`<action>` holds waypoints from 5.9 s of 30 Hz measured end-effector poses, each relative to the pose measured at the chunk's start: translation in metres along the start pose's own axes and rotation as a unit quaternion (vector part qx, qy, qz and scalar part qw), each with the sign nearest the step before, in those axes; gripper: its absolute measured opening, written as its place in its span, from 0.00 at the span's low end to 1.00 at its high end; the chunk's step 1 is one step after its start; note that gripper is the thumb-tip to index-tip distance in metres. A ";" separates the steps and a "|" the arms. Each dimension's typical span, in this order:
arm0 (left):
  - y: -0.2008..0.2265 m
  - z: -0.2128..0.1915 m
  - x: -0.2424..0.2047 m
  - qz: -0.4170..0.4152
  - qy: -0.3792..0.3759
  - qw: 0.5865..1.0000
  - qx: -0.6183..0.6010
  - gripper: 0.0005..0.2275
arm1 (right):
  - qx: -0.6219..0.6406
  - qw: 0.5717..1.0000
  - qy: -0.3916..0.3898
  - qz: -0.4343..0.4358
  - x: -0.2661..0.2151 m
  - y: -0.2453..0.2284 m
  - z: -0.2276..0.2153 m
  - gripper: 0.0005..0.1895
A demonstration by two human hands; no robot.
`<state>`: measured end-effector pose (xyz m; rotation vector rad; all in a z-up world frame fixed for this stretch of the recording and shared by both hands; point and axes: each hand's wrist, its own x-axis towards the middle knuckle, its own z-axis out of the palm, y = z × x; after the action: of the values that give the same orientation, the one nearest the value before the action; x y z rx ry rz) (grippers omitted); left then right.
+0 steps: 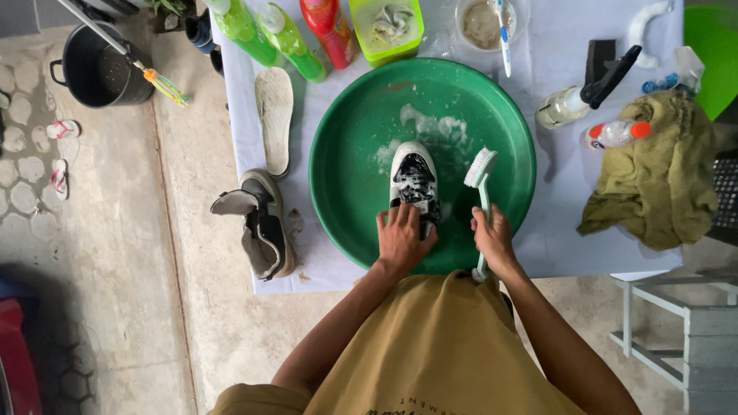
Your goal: The person cleans a shoe by scrubbing it with a brush in a tub of soapy water and then wiping it with a cloth.
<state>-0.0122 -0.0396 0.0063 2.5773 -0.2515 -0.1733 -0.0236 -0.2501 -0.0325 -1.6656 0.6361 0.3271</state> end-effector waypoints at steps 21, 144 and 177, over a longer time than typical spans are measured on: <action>-0.015 0.024 -0.001 -0.030 -0.043 0.997 0.056 0.33 | -0.239 0.919 -0.026 -0.313 0.059 -0.025 0.016 0.19; -0.055 0.006 -0.009 -0.028 0.015 0.996 0.079 0.05 | -0.201 0.979 -0.026 -0.018 -0.025 -0.059 0.000 0.23; -0.085 -0.020 0.011 -0.120 0.066 0.986 -0.096 0.36 | -0.448 0.852 -0.001 -0.271 0.124 -0.136 0.098 0.21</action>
<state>0.0147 0.0393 -0.0222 2.4074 0.1197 -0.1073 0.1681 -0.1711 -0.0091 -2.6470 -0.0669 0.2145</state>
